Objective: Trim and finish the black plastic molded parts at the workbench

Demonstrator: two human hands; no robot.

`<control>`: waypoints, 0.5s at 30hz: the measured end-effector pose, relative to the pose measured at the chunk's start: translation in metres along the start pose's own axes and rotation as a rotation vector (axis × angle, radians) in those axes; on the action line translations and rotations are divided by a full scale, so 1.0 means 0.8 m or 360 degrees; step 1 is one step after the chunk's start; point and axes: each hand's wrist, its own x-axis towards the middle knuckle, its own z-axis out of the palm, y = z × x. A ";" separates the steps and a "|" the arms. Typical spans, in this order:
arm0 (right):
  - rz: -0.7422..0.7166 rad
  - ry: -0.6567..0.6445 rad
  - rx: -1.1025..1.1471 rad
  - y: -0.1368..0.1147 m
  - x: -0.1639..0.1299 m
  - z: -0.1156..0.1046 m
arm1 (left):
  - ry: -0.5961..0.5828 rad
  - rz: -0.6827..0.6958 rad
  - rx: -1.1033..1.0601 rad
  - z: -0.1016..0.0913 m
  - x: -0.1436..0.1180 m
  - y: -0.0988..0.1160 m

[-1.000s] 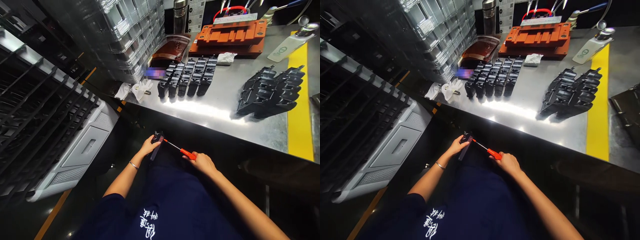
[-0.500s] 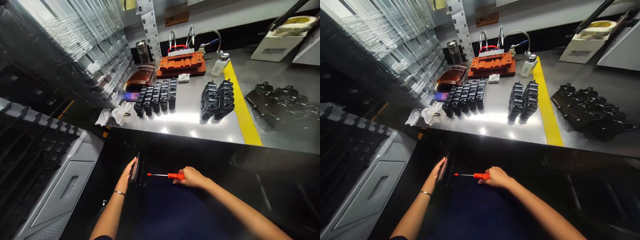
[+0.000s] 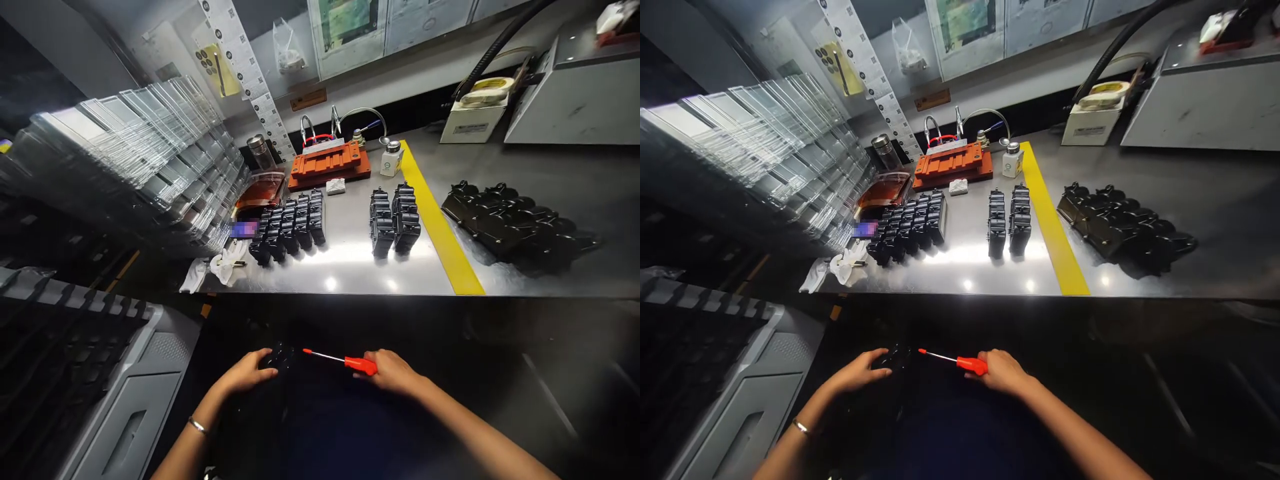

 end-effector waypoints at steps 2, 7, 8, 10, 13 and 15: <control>-0.0026 0.0062 0.0088 0.008 -0.007 0.007 | -0.0200 0.0146 0.0094 -0.007 -0.006 0.064; -0.0012 0.0197 0.0044 0.009 -0.017 0.029 | 0.0032 0.0641 0.0019 0.013 0.032 0.234; -0.0012 0.0230 0.0042 0.009 -0.018 0.031 | 0.0114 0.0724 0.0073 0.022 0.048 0.265; 0.0007 0.0295 0.0073 0.011 -0.022 0.032 | 0.0220 0.0835 0.0189 0.044 0.085 0.320; 0.0111 0.0349 0.0144 0.016 -0.029 0.029 | 0.0396 0.0814 0.0417 0.082 0.141 0.388; 0.0159 0.0366 0.0156 0.020 -0.032 0.030 | 0.0510 0.0743 0.0526 0.107 0.170 0.419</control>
